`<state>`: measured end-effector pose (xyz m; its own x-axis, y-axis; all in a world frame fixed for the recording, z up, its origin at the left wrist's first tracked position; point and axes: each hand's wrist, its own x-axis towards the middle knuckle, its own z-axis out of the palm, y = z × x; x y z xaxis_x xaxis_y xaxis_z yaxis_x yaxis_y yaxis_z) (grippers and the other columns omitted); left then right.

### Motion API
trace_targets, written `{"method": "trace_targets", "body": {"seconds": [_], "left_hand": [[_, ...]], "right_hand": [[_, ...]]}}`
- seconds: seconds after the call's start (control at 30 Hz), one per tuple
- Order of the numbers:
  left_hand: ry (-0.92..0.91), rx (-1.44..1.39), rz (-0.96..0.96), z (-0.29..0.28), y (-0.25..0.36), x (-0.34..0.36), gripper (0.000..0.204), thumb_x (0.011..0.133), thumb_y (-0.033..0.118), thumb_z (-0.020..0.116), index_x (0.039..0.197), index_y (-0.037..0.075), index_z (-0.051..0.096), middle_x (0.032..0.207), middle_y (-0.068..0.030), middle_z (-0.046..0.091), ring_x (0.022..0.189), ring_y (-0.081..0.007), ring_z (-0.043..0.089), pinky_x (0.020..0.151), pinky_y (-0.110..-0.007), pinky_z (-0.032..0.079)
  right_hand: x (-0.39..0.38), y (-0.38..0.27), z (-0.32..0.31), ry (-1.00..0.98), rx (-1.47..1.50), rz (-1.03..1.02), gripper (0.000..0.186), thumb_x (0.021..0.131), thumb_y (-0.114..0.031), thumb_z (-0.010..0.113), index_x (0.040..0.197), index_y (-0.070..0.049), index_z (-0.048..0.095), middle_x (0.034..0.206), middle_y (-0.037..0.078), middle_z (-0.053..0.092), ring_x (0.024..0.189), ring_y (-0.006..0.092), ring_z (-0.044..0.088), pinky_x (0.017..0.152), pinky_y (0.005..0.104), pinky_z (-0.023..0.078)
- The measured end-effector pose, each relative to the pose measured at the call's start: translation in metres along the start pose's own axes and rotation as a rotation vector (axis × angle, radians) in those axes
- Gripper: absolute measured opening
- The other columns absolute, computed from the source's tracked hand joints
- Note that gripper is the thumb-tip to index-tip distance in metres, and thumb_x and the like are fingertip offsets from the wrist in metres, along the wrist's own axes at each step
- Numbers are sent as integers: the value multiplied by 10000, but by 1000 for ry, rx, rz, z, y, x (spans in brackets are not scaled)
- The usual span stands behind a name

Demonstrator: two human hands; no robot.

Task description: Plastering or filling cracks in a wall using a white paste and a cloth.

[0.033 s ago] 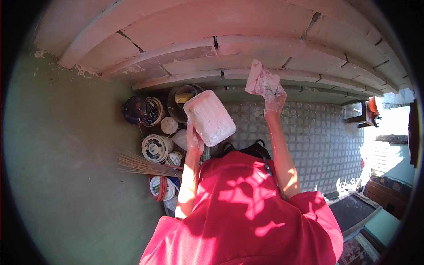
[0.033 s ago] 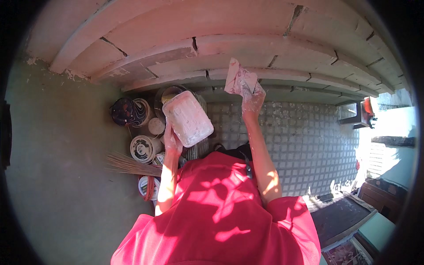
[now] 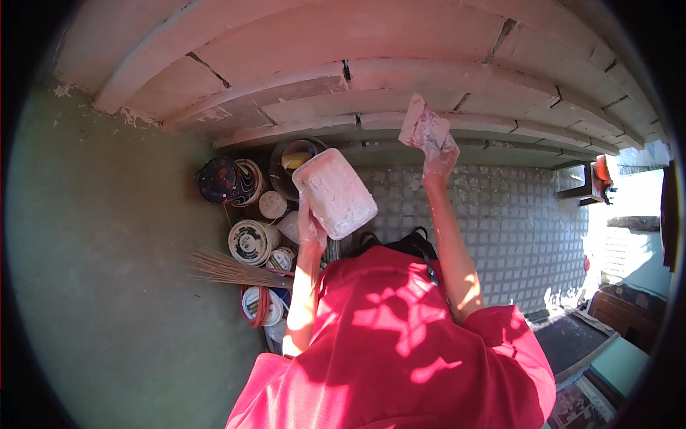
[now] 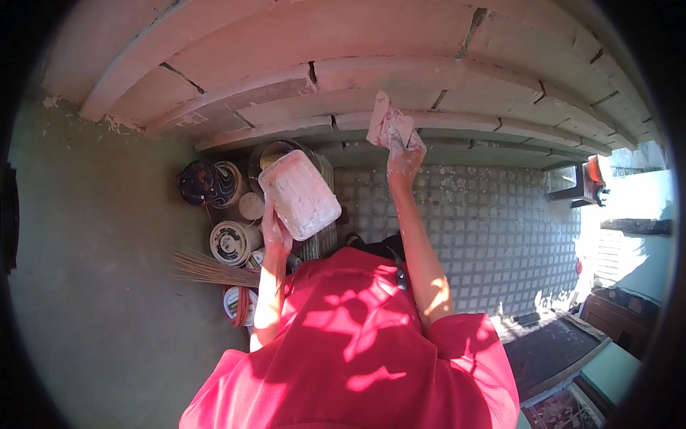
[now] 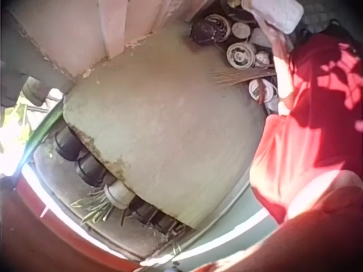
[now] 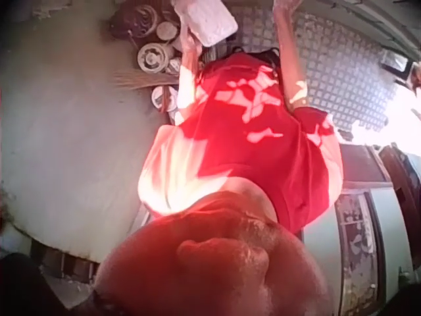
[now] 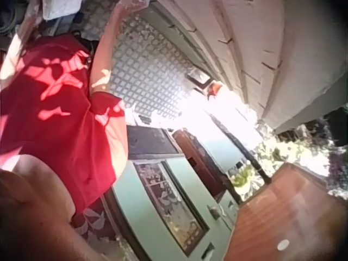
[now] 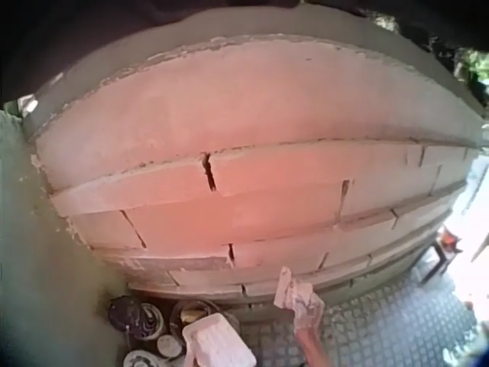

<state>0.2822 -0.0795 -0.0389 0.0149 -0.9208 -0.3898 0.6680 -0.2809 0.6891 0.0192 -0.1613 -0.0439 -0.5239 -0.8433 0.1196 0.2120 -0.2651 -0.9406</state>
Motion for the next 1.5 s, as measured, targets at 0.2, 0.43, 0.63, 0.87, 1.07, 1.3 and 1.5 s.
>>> {"method": "trace_targets", "body": {"seconds": [0.2, 0.43, 0.63, 0.87, 1.07, 1.3, 1.5], "left_hand": [[46, -8, 38, -22, 15, -19, 464, 967, 340, 396, 1329, 50, 378, 1289, -58, 494, 1162, -200, 487, 1003, -349, 377], [249, -28, 47, -26, 24, -45, 467, 954, 337, 424, 1330, 63, 385, 1300, -73, 479, 1184, -226, 469, 1016, -389, 363], [188, -7, 87, -56, 31, -51, 478, 941, 339, 463, 1323, 60, 396, 1299, -74, 479, 1181, -220, 468, 1015, -387, 360], [223, -22, 55, -45, 32, -51, 475, 944, 341, 462, 1317, 54, 400, 1286, -70, 492, 1177, -208, 468, 1009, -368, 362], [220, 2, 78, -54, 29, -65, 464, 952, 301, 439, 1321, 25, 383, 1301, -86, 475, 1187, -220, 453, 1025, -367, 337], [237, 65, 86, -61, 34, -69, 460, 966, 327, 396, 1319, 32, 388, 1287, -87, 489, 1173, -225, 471, 1009, -383, 362], [223, 72, 106, -60, 34, -72, 459, 963, 319, 414, 1312, 23, 388, 1290, -82, 481, 1179, -208, 454, 1018, -369, 339]], "right_hand": [[28, 34, 48, 406, -431, -489, 284, 868, -53, 513, 1117, 68, 578, 1098, 196, 623, 1011, 295, 610, 862, 340, 453], [40, 112, 97, 362, -539, -420, 341, 804, 41, 489, 1133, 64, 573, 1174, 231, 565, 1122, 352, 535, 934, 358, 417], [-14, 91, 142, 221, -450, -449, 311, 837, 22, 488, 1133, 63, 578, 1157, 241, 571, 1073, 321, 579, 876, 324, 441], [24, 45, 53, 446, -476, -492, 331, 882, -4, 459, 1198, 63, 531, 1218, 221, 542, 1117, 321, 551, 936, 322, 408], [51, 84, 84, 296, -491, -625, 373, 832, 24, 450, 1193, 77, 529, 1260, 225, 510, 1201, 340, 477, 989, 373, 378], [-2, 67, 107, 6, -286, -615, 366, 844, 28, 429, 1192, 61, 537, 1216, 211, 551, 1200, 331, 481, 997, 381, 367], [42, 53, 55, 248, -457, -668, 354, 851, 12, 420, 1180, 71, 537, 1209, 217, 552, 1195, 344, 481, 996, 381, 369]]}}
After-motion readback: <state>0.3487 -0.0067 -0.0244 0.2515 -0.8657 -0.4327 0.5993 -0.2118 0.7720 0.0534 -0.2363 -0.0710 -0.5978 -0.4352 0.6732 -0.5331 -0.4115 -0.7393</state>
